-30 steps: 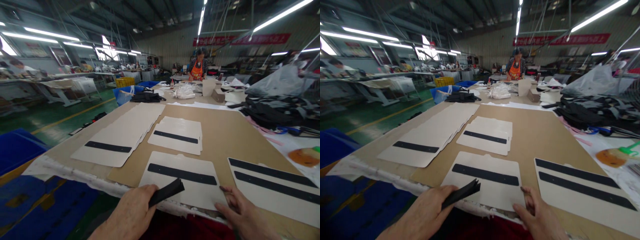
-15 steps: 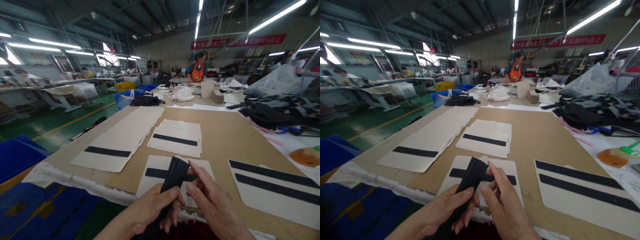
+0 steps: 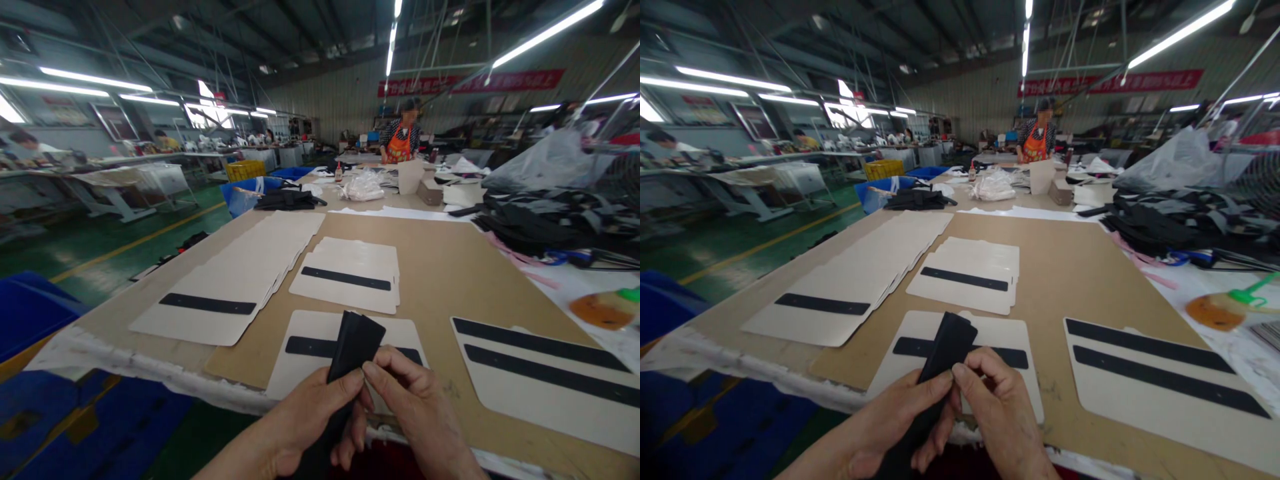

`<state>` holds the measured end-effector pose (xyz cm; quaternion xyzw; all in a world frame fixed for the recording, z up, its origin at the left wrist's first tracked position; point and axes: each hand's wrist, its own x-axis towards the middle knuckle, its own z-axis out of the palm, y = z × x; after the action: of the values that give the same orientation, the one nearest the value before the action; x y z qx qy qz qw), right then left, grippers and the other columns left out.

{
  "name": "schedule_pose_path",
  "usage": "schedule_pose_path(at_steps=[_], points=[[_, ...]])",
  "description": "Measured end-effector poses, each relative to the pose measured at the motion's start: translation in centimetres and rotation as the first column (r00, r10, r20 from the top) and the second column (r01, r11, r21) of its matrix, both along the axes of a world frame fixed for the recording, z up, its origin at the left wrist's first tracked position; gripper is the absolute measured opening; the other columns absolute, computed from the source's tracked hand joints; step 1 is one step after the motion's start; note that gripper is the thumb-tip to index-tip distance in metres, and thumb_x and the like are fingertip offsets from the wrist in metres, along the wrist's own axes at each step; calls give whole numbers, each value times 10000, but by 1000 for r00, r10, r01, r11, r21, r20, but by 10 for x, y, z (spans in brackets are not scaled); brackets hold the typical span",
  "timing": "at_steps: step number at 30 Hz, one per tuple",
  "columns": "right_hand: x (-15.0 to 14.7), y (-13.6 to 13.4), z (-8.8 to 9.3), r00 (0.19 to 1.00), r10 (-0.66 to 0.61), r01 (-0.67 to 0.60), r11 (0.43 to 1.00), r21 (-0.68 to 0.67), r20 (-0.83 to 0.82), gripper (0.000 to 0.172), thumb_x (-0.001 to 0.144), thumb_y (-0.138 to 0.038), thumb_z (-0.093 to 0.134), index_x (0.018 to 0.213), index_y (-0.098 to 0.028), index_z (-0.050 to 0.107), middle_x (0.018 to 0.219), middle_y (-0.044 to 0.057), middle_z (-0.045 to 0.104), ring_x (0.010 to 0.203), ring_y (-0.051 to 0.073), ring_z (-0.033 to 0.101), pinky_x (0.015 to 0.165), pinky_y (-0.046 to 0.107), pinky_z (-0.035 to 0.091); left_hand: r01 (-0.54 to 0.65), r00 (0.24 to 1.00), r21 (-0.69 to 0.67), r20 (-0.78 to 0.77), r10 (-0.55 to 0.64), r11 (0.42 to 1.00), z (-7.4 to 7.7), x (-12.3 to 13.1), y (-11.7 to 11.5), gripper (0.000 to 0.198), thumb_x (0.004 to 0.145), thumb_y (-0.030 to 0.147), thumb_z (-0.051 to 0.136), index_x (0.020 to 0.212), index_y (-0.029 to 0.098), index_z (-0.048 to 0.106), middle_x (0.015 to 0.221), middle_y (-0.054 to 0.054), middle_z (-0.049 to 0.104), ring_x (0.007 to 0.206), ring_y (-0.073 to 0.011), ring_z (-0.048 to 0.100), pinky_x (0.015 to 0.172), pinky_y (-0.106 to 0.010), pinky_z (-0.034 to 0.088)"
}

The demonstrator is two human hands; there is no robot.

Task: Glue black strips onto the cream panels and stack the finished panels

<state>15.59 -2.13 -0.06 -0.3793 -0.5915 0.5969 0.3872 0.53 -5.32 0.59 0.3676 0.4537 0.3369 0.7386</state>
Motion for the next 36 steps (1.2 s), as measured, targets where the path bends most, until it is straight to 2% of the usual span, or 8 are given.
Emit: schedule_pose_path(at_steps=[4, 7, 11, 13, 15, 20, 27, 36], points=[[9, 3, 15, 968, -154, 121, 978, -167, -196, 305, 814, -527, 659, 713, -248, 588, 672, -2, 607, 630, 183, 603, 555, 295, 491, 36, 997, 51, -76, -33, 998, 6, -7, -5, 611, 763, 750, 563, 810, 141, 589, 557, -19, 592, 444, -125, 564, 407, -185, 400], [41, 21, 40, 885, -349, 314, 936, -160, -309, 179, 866, -455, 587, 890, -282, 623, 884, 37, 666, 757, 204, 638, 660, 339, 539, 108, 946, 124, -317, -64, 986, 19, -26, -16, 629, 811, 742, 497, 741, 129, 619, 647, -62, 639, 589, -179, 660, 498, -216, 457], [92, 57, 67, 824, -509, 486, 861, -151, -250, 180, 867, -450, 589, 796, -286, 566, 733, 38, 558, 529, 127, 506, 436, 244, 425, 239, 603, 185, -798, 4, 953, 40, -52, -31, 343, 911, 517, 509, 862, 203, 637, 780, -27, 681, 728, -205, 670, 618, -269, 484], [100, 73, 70, 900, -426, 414, 902, -121, -96, 219, 799, -480, 662, 785, -285, 564, 644, 12, 506, 423, 99, 376, 332, 231, 285, 351, 342, 165, -939, 38, 922, 42, -56, -30, 112, 880, 302, 561, 869, 220, 637, 844, -26, 680, 825, -234, 654, 730, -326, 502], [91, 85, 67, 960, -262, 275, 952, -136, 102, 294, 718, -500, 735, 860, -280, 603, 632, -1, 544, 411, 101, 399, 332, 226, 294, 466, 154, 169, -982, 108, 869, 35, -55, -23, 198, 804, 105, 543, 932, 220, 641, 983, -40, 669, 962, -253, 615, 873, -377, 489], [30, 110, 49, 950, 133, -72, 974, -216, 283, 346, 750, -503, 710, 974, -250, 639, 794, -3, 701, 624, 152, 617, 541, 247, 470, 514, -18, 239, -957, 289, 824, 3, -53, 6, 476, 806, -21, 376, 1172, 190, 594, 1273, -77, 562, 1173, -257, 481, 1025, -392, 438], [-44, 136, 25, 761, 372, -429, 903, -20, 532, 211, 798, -368, 625, 931, -221, 696, 753, -13, 683, 659, 145, 587, 614, 258, 439, 471, 15, 300, -943, 332, 830, -19, -68, 12, 409, 802, 112, 513, 1202, 167, 575, 1251, -83, 567, 1144, -266, 455, 1036, -394, 429], [-97, 142, -7, 694, 457, -537, 843, -22, 556, 190, 768, -274, 588, 893, -186, 700, 690, -13, 630, 619, 130, 512, 589, 253, 389, 427, 92, 371, -925, 369, 825, -27, -74, 12, 423, 744, 163, 561, 1165, 193, 592, 1213, -63, 570, 1093, -260, 458, 1002, -399, 450]])
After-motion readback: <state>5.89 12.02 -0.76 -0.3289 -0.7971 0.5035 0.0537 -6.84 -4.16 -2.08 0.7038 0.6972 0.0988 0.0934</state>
